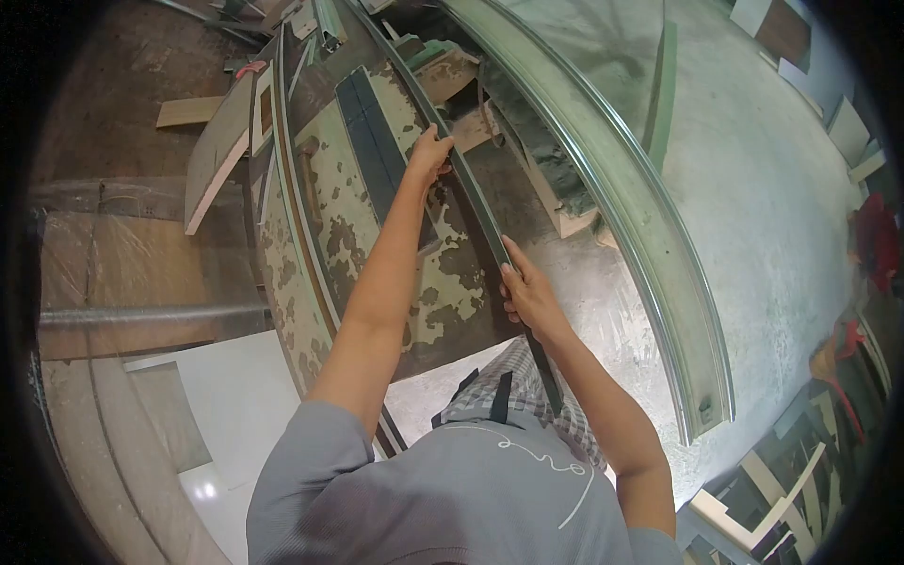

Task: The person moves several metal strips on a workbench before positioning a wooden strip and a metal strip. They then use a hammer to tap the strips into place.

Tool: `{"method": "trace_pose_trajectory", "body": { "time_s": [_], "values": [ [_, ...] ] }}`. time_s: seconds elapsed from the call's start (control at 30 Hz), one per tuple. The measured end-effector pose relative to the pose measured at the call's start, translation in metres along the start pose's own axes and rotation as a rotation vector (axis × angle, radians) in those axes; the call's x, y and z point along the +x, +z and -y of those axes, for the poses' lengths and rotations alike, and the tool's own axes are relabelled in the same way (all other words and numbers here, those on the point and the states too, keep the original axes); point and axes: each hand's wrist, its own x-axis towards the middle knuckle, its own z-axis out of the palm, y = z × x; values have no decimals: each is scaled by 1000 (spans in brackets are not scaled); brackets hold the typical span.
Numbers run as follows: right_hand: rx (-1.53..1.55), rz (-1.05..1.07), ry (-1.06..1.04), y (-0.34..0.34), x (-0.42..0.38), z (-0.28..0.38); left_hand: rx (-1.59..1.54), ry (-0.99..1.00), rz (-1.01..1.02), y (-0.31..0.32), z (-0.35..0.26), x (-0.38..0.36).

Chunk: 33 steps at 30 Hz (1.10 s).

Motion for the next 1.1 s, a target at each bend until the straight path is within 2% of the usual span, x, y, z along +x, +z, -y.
{"method": "trace_pose_trajectory", "body": {
  "time_s": [0.67,0.73,0.87,0.93,1.07,1.1],
  "values": [
    [0,21,5,29,93,41,-48,-33,29,-40,-9,101],
    [9,22,14,34,102,43,-25,11,-50,-43,-9,110],
    [20,23,13,45,116,48,16,-9,8,-58,-13,119],
    [30,28,17,50,124,49,26,59,-81,-60,-12,127],
    [63,35,42,60,141,54,42,14,-2,-73,-3,158],
    [59,35,41,62,145,55,51,72,-30,-74,0,165]
  ]
}}
